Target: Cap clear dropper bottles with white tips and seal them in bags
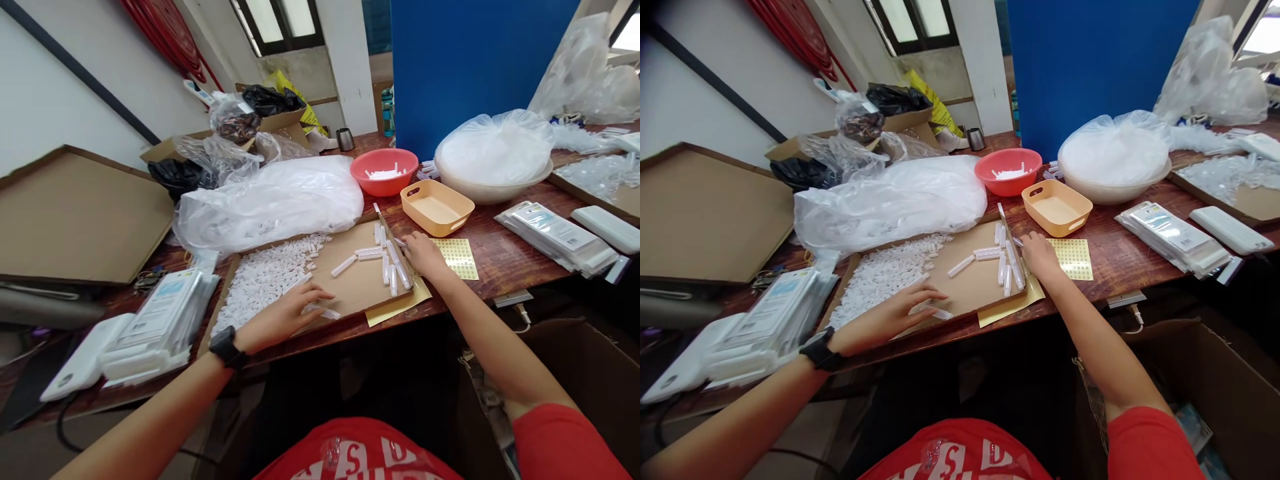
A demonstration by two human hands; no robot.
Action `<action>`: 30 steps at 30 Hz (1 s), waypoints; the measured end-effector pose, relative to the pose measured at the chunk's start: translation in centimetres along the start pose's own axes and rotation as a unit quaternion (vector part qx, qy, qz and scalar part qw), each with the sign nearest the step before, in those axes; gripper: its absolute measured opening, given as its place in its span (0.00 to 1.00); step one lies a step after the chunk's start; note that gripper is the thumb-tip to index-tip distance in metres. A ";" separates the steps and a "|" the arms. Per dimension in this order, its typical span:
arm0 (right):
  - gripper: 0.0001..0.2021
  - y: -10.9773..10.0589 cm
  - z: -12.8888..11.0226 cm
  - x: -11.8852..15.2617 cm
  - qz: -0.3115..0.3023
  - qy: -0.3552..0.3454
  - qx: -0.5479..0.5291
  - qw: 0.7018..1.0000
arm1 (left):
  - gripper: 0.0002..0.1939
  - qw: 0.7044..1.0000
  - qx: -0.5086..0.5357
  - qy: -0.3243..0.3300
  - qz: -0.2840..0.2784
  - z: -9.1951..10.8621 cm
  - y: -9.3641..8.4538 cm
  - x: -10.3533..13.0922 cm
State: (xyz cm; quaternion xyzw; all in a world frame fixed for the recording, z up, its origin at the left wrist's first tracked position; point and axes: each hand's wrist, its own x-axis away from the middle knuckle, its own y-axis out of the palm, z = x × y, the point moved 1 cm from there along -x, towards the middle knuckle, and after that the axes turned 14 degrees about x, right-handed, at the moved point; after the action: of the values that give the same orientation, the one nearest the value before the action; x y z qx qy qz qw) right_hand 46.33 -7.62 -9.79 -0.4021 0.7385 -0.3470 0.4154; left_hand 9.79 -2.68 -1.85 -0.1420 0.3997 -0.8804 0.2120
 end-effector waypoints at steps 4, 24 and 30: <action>0.14 -1.9 0.2 -0.6 0.007 -0.018 -0.005 1.000 | 0.20 0.999 0.023 -0.022 -0.020 -0.9 -0.8 -0.2; 0.10 -1.4 -0.2 15.5 0.117 0.102 0.075 0.985 | 0.24 0.978 -0.169 0.115 0.028 -1.6 4.7 -1.3; 0.13 0.3 0.4 15.7 0.155 0.079 0.113 0.978 | 0.24 0.967 -0.204 0.145 0.039 -0.2 5.3 -0.8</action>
State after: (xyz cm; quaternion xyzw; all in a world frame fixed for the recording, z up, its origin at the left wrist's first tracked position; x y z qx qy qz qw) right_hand 41.43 -21.46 -15.45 -0.2045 0.7784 -0.3898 0.4477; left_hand 11.83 -5.32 -6.08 -0.0372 0.6029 -0.7823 0.1522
